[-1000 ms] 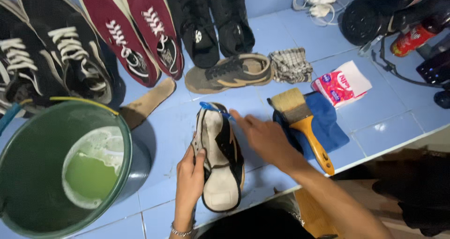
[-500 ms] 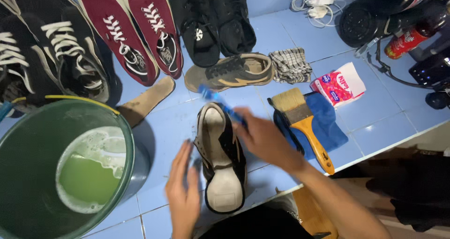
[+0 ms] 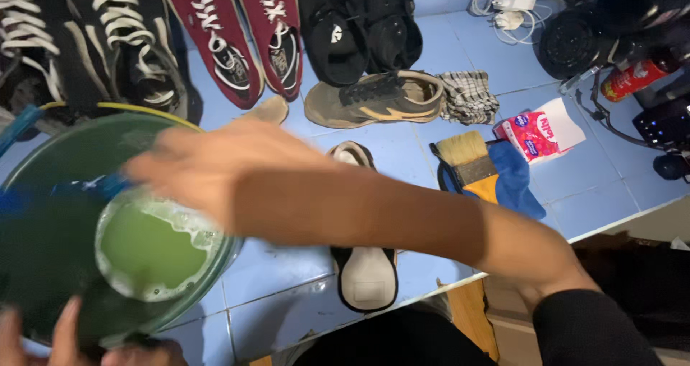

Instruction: The person cleans a shoe using a toothbrush and soapy water from a bucket, scrubbing the interior and edges by hand.

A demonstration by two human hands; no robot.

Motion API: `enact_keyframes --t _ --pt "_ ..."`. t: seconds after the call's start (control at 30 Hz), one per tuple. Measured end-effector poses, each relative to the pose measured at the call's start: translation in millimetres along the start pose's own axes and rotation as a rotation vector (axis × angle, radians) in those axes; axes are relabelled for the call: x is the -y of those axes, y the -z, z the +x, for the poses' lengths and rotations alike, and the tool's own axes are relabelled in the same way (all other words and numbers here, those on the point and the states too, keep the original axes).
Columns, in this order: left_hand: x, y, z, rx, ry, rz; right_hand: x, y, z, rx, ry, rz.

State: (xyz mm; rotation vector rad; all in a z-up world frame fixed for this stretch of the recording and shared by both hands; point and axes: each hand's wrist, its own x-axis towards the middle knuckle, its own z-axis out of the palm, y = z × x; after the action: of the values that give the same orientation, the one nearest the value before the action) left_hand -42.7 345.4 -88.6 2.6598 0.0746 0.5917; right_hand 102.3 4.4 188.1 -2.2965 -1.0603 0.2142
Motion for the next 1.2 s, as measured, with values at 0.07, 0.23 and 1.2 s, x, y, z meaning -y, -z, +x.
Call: enact_keyframes --t 0.07,0.23,1.2 --pt "-137.7 21.9 49.2 -0.613 -0.317 -0.143 10.5 -25.8 42.4 0.072 0.116 -0.441" --pt "-74.5 1.4 30.6 -0.5 -0.319 -0.126 -4.4 -81.0 111.5 0.261 0.103 -0.597" --pt "-119.2 -8.8 68.8 -0.974 -0.42 -0.305 1.8 -36.8 107.3 0.626 -0.045 -0.448"
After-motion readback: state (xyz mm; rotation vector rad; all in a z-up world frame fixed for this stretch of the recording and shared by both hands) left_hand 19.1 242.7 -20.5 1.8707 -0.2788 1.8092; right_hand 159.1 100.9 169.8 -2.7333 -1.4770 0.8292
